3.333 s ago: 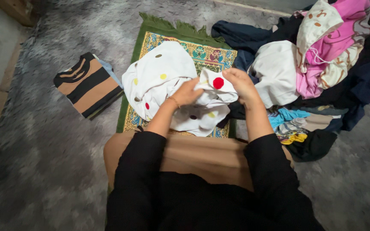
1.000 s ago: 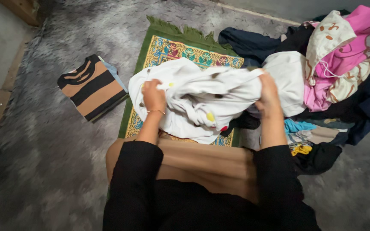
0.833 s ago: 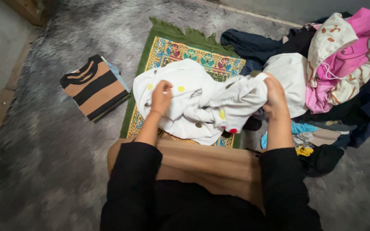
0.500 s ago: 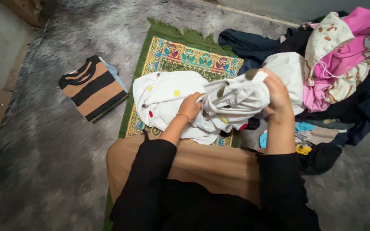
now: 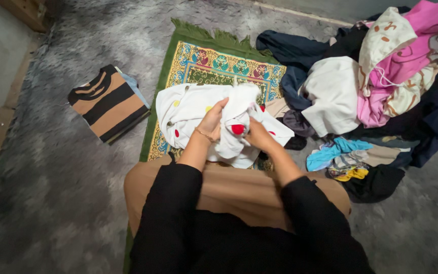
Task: The person sits on a prayer mat and folds several garments one by one. They fold a light green t-shirt, a pair of light blue jeans, a brown and black striped top, and a white polka-dotted shirt, placing each folded item to the side.
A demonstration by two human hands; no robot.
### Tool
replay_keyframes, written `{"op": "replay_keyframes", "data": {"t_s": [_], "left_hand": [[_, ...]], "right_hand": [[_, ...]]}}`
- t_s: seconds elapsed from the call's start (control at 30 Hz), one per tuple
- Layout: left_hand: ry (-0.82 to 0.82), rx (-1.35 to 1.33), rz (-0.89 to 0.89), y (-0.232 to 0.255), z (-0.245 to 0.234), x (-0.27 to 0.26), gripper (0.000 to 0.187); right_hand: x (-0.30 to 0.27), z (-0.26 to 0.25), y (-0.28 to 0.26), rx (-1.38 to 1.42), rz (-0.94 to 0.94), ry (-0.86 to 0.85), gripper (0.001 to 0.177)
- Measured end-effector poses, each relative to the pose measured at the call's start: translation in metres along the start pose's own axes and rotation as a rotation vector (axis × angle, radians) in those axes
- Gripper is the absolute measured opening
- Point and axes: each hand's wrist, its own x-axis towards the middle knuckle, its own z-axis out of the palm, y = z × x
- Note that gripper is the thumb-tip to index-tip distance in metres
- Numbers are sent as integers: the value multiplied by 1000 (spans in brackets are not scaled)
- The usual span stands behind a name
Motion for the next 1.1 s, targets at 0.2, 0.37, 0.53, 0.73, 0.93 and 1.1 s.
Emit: {"op": "replay_keyframes", "data": {"t_s": [0.2, 0.37, 0.53, 0.73, 0.93, 1.1], "left_hand": [[279, 889, 280, 47, -10, -37, 55], [908, 1317, 56, 81, -54, -66, 51], [1030, 1252, 411, 94, -97, -71, 37], [870, 1550, 1233, 84, -38, -53, 23], [340, 1788, 828, -6, 20, -17, 46], [630, 1626, 814, 53, -45, -19, 32]], "right_hand": [[20, 13, 3, -153, 104, -65, 28], [20, -91, -50, 513, 135, 7, 17], [-8, -200, -148, 960, -294, 126, 14], [-30, -243, -231, 994, -469, 344, 10], [-8, -205, -216, 1010, -380, 210, 9], [-26, -235, -145, 927, -302, 464, 9]]}}
